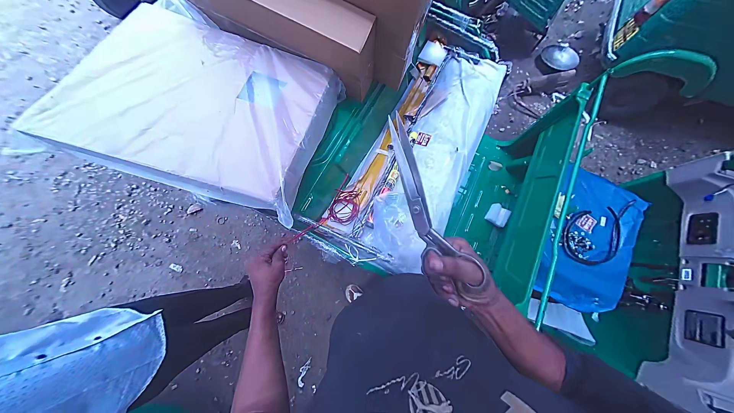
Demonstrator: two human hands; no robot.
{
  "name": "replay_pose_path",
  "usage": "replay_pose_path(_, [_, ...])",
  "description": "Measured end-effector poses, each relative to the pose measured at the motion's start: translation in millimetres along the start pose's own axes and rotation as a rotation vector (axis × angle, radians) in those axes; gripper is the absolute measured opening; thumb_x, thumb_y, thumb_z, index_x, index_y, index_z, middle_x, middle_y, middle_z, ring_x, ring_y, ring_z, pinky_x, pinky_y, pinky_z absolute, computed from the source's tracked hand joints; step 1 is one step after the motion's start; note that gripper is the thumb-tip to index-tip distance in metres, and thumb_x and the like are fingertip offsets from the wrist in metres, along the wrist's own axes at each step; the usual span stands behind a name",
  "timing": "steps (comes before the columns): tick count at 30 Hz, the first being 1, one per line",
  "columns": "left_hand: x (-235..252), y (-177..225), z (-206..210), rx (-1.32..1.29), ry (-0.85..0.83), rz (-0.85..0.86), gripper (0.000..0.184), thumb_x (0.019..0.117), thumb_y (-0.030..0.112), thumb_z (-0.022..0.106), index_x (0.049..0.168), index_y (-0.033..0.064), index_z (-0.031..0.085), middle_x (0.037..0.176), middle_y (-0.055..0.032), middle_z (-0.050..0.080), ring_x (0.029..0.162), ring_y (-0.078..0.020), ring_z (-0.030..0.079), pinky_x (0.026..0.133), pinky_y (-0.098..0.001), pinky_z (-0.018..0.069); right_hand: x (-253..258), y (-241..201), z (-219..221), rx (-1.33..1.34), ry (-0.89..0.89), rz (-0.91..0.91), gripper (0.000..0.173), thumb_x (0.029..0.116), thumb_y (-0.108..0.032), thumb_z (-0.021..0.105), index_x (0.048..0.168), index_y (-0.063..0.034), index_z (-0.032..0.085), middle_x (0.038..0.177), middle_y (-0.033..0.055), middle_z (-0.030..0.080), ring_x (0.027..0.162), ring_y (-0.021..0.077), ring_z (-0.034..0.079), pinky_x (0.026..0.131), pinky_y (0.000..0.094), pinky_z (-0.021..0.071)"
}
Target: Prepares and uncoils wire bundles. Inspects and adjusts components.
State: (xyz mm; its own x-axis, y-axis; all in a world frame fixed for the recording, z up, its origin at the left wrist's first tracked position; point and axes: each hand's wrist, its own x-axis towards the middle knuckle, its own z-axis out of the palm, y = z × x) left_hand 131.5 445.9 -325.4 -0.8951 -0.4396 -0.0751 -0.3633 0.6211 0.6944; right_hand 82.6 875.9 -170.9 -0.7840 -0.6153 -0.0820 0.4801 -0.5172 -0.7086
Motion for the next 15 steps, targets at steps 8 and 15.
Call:
replay_pose_path(8, [-100,-8,-20,-0.597,0.097,-0.342,0.013,0.101,0.005,0.057,0.104,-0.0003,0.069,0.074,0.0019,0.07,0.058,-0.0078,0.066,0.056,-0.0248,0.0592,9,-24,-174,-1.142,0.827,0.234,0.046,0.0968,-0.051,0.068,0.089,-0.006,0.063,0.061,0.0083,0.058,0.046,0.0206,0.058,0.047,0.0393,0.0557])
replay_pose_path(15, [-134,75,-6,-1.044,0.029,-0.408,0.015,0.0997,0.014,0.06,0.102,0.0097,0.074,0.08,-0.0018,0.072,0.065,-0.0106,0.068,0.061,-0.0272,0.0606,88,77,-283,-1.474,0.931,0.541,0.048,0.0968,-0.048,0.066,0.094,0.0004,0.066,0.086,0.0209,0.067,0.084,0.039,0.067,0.075,0.0605,0.0533])
